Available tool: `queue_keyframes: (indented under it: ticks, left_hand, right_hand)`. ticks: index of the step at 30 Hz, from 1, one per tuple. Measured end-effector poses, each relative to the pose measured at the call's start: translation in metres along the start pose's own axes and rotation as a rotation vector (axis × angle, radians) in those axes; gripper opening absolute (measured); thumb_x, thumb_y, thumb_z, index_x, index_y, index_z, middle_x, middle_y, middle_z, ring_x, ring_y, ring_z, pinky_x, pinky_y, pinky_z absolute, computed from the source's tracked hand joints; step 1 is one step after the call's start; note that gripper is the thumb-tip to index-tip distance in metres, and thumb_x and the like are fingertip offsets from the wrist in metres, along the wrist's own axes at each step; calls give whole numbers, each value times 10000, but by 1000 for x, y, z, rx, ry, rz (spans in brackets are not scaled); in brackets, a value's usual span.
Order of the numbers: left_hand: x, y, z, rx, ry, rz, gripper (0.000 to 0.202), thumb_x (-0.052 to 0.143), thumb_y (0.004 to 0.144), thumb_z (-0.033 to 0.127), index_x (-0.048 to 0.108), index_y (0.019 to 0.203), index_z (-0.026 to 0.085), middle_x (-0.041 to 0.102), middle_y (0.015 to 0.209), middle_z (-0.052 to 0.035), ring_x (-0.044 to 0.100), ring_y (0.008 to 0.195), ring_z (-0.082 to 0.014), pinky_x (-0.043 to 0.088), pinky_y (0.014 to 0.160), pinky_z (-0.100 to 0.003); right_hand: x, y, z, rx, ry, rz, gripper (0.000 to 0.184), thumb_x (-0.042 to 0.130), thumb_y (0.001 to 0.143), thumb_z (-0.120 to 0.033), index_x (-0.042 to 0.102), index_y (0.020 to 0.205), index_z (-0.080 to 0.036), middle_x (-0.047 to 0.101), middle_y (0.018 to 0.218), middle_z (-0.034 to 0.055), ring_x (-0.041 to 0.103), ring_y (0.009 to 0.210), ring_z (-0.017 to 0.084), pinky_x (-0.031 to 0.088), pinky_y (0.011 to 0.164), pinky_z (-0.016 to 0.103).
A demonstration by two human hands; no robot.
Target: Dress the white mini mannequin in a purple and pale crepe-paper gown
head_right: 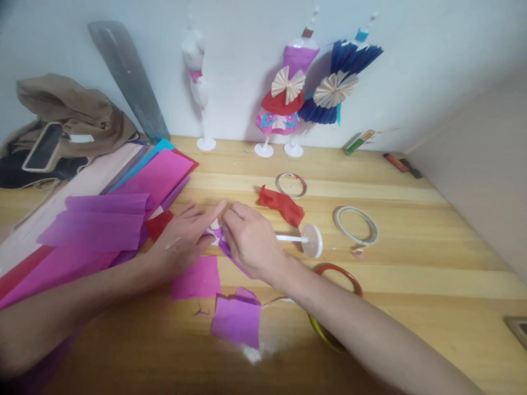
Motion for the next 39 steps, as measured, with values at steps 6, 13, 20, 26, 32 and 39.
queue_keyframes:
  ticks: [6,13,20,26,32,39]
  left_hand:
    - [2,0,-1,-14,-20,-2,528,413,903,130,390,1430,136,708,937,-61,625,901,-215,452,932,-423]
    - [1,0,0,9,-34,5,524,438,916,143,377,1434,93,700,895,-63,618,900,-220,429,975,-433]
    - [4,-1,-1,7,-30,30,536,431,904,125,365,1436,122,699,908,-53,607,901,-214,436,958,-432]
    - [2,0,-1,2,-36,10,529,410,906,127,372,1434,118,699,905,-61,610,895,-221,438,944,-435]
    - [5,-2,-4,3,-38,-5,580,429,891,113,331,1463,133,687,905,-60,605,918,-223,427,947,-434]
    - [3,-1,-2,-4,-30,-12,553,435,899,131,363,1447,120,672,844,-47,593,862,-219,439,933,-431]
  right_hand:
    - [-1,-1,2,5,-27,-37,217,391,928,-161,541,770,-162,552,764,72,483,687,175,380,613,297]
    - [4,-2,3,65,28,-68,148,470,891,-174,587,805,-142,585,785,73,527,678,161,386,603,278]
    - [5,-1,0,68,-14,-42,134,509,875,-168,587,769,-142,581,756,61,493,620,139,361,571,262]
    - [7,-2,0,-3,-60,25,134,486,843,-121,571,743,-150,557,718,50,459,612,138,356,562,260]
    - [11,0,0,-68,-108,65,145,465,791,-79,555,716,-164,546,698,46,451,629,148,353,575,274]
    - [-6,-5,1,94,215,51,123,517,726,-74,525,659,-176,509,664,1,472,577,109,365,544,243]
Point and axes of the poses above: each hand's wrist, its own y-axis towards the middle knuckle, its own x-axis out of the palm, z = x × y, the point moved 1 cm from there along y, towards the middle knuckle
